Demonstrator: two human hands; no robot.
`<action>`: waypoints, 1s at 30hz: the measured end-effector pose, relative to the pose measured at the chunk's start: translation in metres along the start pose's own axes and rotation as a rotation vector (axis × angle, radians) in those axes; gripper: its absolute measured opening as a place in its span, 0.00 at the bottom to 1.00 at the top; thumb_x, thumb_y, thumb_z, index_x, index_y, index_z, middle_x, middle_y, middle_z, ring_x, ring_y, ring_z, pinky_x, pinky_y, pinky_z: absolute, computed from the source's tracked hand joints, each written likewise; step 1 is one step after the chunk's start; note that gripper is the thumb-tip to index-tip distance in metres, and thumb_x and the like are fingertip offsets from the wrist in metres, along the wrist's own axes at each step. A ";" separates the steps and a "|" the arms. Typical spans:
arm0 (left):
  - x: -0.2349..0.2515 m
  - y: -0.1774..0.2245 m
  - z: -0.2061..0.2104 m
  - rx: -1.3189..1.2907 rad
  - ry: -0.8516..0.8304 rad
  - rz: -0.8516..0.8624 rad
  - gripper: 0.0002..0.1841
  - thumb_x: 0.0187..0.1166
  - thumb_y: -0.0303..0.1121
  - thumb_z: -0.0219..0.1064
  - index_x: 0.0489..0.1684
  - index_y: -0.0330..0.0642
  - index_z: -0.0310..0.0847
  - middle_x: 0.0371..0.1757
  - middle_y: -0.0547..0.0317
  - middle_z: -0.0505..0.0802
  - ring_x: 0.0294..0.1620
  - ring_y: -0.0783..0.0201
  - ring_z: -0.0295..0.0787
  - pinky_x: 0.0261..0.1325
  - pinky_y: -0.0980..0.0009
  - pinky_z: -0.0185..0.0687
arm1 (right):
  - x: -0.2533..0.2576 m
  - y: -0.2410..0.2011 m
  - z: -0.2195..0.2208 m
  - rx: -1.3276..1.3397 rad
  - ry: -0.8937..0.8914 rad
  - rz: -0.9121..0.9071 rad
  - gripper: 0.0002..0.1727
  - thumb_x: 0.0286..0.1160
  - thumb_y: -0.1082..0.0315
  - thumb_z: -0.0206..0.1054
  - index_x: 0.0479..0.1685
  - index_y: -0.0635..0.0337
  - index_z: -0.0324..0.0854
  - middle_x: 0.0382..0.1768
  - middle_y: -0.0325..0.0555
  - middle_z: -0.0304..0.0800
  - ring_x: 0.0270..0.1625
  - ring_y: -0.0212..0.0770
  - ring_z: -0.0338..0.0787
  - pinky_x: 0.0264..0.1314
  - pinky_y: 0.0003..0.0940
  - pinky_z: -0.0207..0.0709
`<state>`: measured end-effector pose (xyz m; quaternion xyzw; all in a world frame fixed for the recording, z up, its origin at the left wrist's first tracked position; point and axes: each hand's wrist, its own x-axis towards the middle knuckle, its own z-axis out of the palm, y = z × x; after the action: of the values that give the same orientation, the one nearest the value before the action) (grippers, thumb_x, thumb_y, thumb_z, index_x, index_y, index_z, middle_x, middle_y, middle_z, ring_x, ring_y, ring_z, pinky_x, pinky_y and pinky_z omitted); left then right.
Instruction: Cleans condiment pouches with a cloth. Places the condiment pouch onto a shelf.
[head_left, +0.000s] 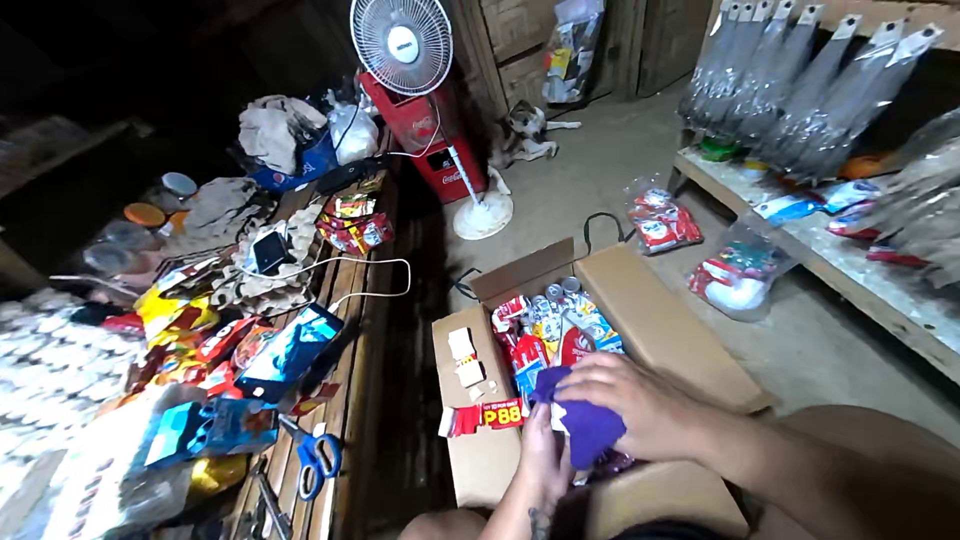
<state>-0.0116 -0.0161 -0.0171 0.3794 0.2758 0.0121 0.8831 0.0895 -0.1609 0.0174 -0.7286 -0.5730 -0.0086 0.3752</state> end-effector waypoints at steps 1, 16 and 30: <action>0.002 0.000 0.001 -0.040 -0.028 -0.027 0.26 0.94 0.44 0.27 0.55 0.45 0.74 0.40 0.60 0.92 0.43 0.67 0.92 0.48 0.67 0.88 | 0.001 0.004 -0.002 -0.009 0.018 0.033 0.30 0.43 0.70 0.81 0.58 0.52 0.90 0.58 0.41 0.94 0.69 0.53 0.87 0.73 0.54 0.77; 0.000 0.000 0.007 -0.048 0.102 -0.056 0.24 0.94 0.44 0.29 0.54 0.44 0.72 0.37 0.59 0.90 0.40 0.65 0.91 0.43 0.66 0.88 | -0.003 0.008 0.002 0.030 0.006 0.017 0.28 0.44 0.71 0.81 0.56 0.53 0.90 0.55 0.43 0.95 0.67 0.53 0.88 0.74 0.51 0.77; -0.001 -0.002 -0.001 -0.109 -0.036 -0.097 0.29 0.92 0.47 0.26 0.46 0.47 0.77 0.36 0.59 0.93 0.38 0.65 0.92 0.40 0.67 0.89 | -0.001 0.018 0.005 0.057 0.022 -0.091 0.23 0.48 0.68 0.79 0.51 0.53 0.91 0.53 0.42 0.95 0.65 0.51 0.89 0.73 0.51 0.77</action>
<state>-0.0132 -0.0170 -0.0192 0.3170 0.2770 -0.0221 0.9068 0.1021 -0.1599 0.0042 -0.6906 -0.6015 -0.0174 0.4013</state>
